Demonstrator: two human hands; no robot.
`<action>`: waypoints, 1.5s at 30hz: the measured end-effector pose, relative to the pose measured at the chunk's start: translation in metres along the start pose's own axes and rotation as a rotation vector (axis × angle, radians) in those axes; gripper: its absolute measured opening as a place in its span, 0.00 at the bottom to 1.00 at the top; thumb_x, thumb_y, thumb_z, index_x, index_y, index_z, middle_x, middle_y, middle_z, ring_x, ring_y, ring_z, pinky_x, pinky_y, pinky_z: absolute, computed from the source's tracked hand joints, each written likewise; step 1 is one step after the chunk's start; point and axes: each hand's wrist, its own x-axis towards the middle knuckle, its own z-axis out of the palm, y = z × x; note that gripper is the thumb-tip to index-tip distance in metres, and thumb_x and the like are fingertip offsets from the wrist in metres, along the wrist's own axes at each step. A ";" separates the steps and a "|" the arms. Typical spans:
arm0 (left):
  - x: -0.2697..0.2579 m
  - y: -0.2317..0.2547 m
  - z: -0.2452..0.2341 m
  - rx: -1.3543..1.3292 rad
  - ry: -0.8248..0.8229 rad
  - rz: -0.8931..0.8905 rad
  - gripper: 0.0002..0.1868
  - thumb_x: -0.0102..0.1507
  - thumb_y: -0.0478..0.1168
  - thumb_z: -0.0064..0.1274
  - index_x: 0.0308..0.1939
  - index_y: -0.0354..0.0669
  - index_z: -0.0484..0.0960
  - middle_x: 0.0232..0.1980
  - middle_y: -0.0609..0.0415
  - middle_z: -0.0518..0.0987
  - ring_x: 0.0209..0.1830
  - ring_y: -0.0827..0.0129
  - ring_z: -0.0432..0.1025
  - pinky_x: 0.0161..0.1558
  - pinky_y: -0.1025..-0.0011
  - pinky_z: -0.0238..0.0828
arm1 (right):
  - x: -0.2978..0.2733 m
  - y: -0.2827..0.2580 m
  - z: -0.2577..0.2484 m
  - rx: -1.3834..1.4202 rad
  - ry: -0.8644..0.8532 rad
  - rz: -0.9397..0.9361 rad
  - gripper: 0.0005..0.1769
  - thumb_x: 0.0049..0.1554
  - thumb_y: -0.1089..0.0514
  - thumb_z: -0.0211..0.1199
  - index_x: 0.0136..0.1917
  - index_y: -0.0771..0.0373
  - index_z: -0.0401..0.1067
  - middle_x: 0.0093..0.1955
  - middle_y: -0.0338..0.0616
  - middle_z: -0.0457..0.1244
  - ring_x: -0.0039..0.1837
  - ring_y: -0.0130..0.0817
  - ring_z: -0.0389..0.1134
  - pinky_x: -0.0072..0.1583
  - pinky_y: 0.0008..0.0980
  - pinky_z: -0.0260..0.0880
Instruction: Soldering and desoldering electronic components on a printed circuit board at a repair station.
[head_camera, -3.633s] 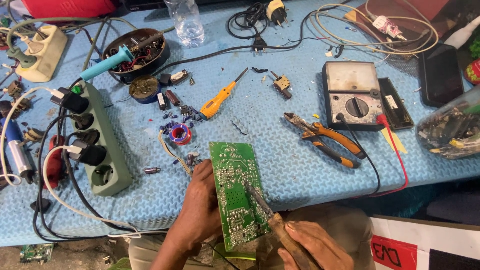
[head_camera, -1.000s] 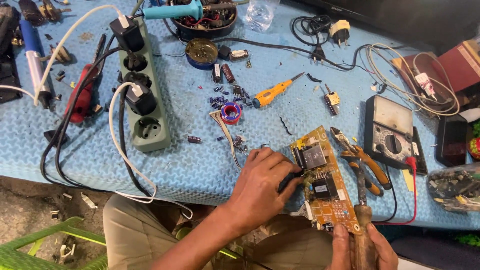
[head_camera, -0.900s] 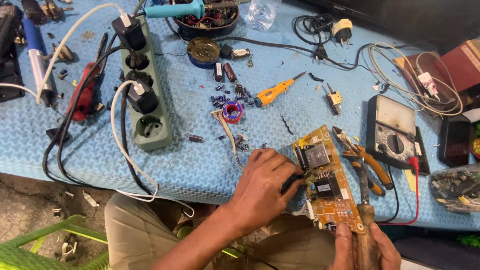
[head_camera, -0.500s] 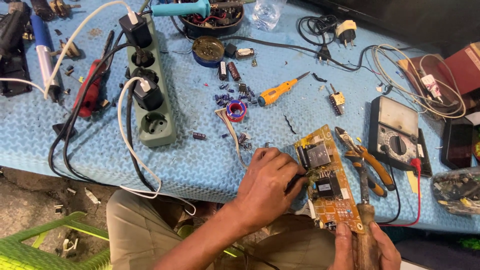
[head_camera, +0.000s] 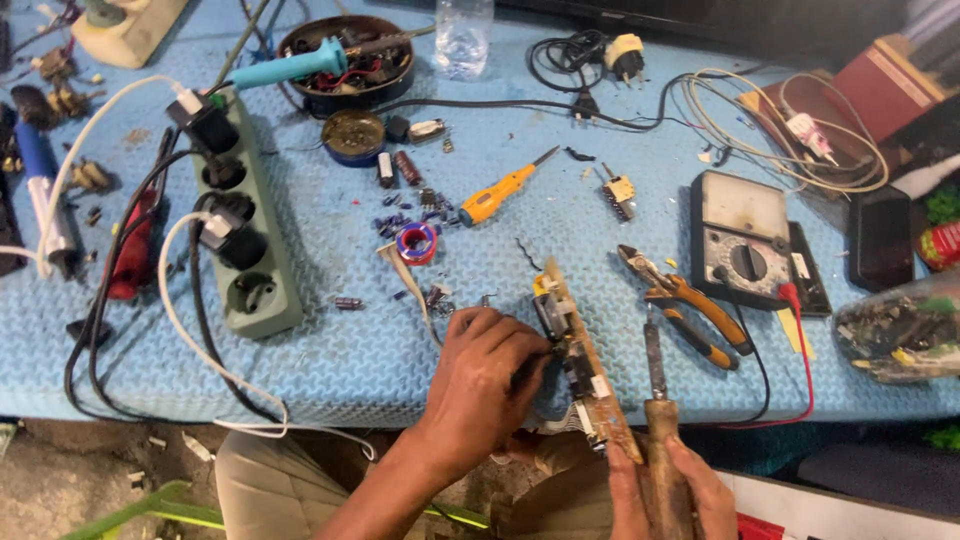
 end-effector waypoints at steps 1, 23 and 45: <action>-0.001 -0.001 0.001 0.002 -0.018 -0.013 0.04 0.63 0.35 0.59 0.40 0.40 0.81 0.41 0.52 0.82 0.40 0.56 0.72 0.54 0.57 0.62 | -0.005 0.015 0.000 -0.093 0.039 -0.146 0.33 0.45 0.59 0.81 0.60 0.65 0.70 0.58 0.51 0.66 0.57 0.39 0.70 0.64 0.31 0.70; -0.002 -0.005 0.008 0.117 -0.133 -0.074 0.13 0.47 0.28 0.63 0.34 0.41 0.82 0.41 0.50 0.85 0.44 0.58 0.76 0.50 0.61 0.69 | -0.010 -0.004 -0.031 0.714 -0.441 0.580 0.26 0.48 0.77 0.67 0.61 0.69 0.75 0.72 0.59 0.66 0.72 0.50 0.72 0.55 0.38 0.87; -0.002 -0.009 0.009 0.085 -0.129 -0.209 0.14 0.46 0.23 0.62 0.29 0.47 0.87 0.37 0.56 0.85 0.39 0.68 0.73 0.44 0.65 0.67 | 0.000 -0.001 -0.026 0.061 -0.315 0.043 0.21 0.52 0.56 0.68 0.59 0.61 0.77 0.54 0.44 0.74 0.56 0.32 0.78 0.61 0.26 0.76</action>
